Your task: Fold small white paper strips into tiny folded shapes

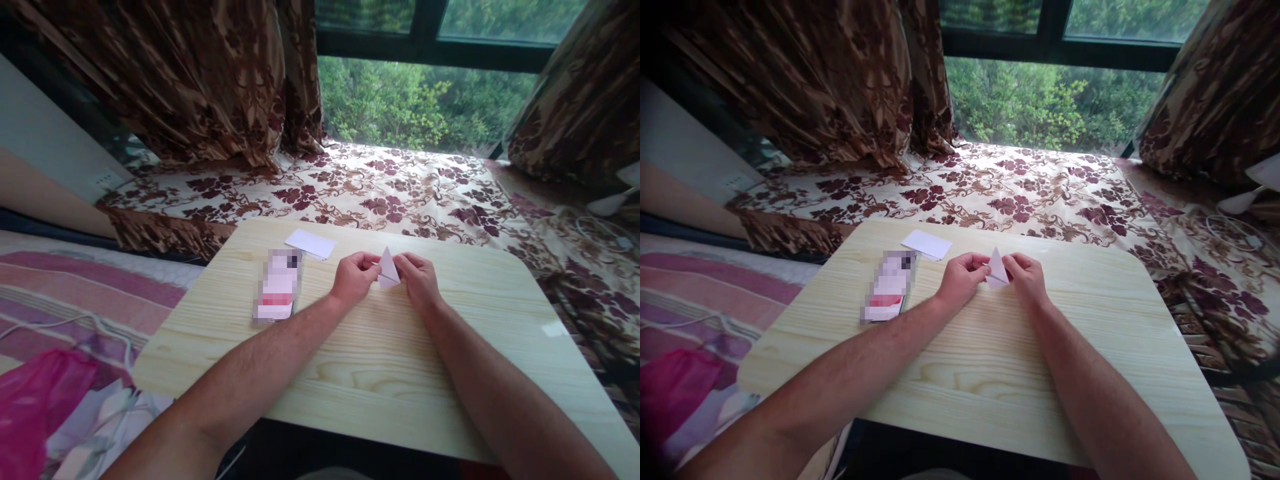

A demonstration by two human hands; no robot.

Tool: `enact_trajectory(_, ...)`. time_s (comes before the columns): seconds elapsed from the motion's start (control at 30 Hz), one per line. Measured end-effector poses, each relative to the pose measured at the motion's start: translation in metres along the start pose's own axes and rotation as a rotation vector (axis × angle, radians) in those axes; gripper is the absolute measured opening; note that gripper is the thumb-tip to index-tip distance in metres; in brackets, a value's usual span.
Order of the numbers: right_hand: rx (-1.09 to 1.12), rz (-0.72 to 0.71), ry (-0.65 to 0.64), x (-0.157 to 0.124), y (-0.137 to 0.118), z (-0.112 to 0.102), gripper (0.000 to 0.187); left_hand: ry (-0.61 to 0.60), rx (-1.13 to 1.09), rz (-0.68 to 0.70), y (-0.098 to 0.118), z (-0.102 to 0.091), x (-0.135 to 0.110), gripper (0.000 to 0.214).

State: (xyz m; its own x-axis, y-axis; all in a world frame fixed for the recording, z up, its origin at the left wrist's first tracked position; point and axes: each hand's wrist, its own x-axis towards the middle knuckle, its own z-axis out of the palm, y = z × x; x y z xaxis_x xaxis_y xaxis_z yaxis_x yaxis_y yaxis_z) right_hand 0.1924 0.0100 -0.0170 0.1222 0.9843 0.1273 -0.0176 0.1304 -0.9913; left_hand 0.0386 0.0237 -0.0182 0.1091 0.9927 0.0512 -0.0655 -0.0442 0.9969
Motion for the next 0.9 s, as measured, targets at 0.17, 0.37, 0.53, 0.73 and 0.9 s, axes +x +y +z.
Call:
enact_trajectory(0.17,0.005,0.011,0.004,-0.001,0.003,0.001,0.034,-0.043,0.009,0.018,0.006,0.002,0.002,0.022)
enact_trajectory(0.37,0.061,0.041,0.019,0.000,0.004,0.001,0.032,-0.119,0.037,0.036,0.007,0.000,0.010,0.021)
enact_trajectory(0.53,0.062,0.039,-0.007,-0.001,0.004,0.000,0.031,-0.156,0.057,0.035,0.004,-0.005,0.013,0.023)
enact_trajectory(0.73,-0.005,0.007,-0.035,0.000,0.002,-0.001,0.032,-0.192,0.092,0.046,0.004,-0.016,0.012,0.022)
enact_trajectory(0.9,-0.033,0.013,-0.085,-0.001,-0.002,-0.001,0.030,-0.159,0.099,0.033,0.005,-0.018,0.013,0.024)
